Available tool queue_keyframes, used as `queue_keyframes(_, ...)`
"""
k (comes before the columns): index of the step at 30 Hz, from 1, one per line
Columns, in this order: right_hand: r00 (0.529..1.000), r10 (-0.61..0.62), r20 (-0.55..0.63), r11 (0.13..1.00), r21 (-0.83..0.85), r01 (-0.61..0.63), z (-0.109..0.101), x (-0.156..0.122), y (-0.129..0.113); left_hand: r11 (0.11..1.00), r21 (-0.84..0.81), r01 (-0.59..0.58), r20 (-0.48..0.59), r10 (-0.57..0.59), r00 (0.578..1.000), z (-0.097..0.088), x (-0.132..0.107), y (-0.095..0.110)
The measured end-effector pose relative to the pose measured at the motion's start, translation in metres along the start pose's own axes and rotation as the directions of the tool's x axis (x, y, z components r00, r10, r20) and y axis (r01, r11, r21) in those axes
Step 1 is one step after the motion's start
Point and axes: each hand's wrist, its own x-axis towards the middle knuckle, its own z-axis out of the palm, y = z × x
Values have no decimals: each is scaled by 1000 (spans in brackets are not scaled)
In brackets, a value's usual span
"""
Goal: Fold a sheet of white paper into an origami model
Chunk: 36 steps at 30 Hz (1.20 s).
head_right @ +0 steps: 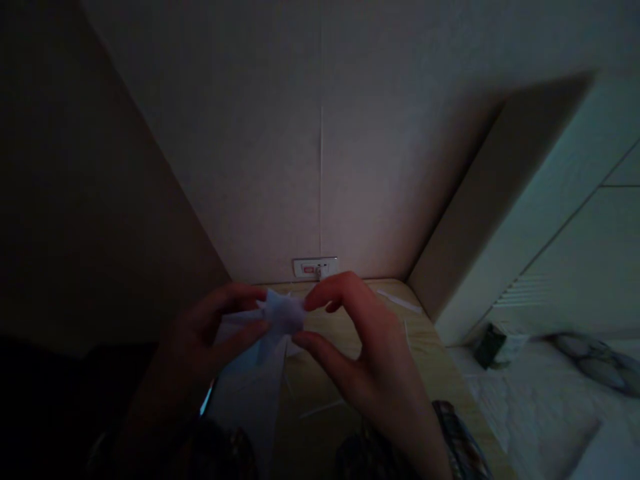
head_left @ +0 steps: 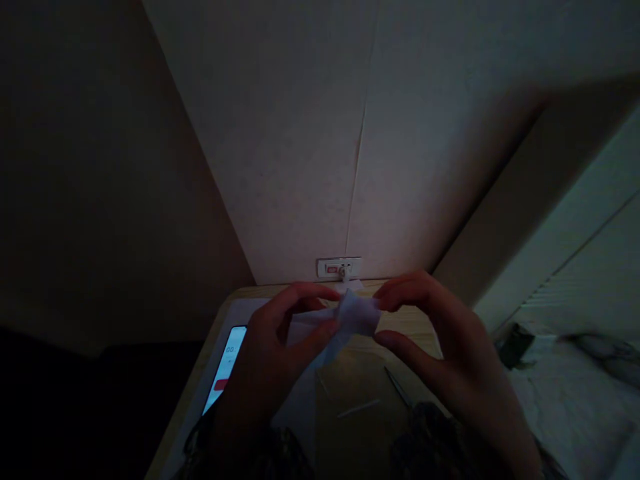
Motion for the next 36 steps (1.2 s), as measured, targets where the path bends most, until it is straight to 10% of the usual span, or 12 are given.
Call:
queue_keyframes(20,999,35,-20,997,72,-34,4,-4,0,963,-255,84,116,-55,992,2,0,-4)
queue_keyframes(36,993,-37,114,988,156,19,1,2,0,994,-53,91,202,-79,976,6,-3,-2)
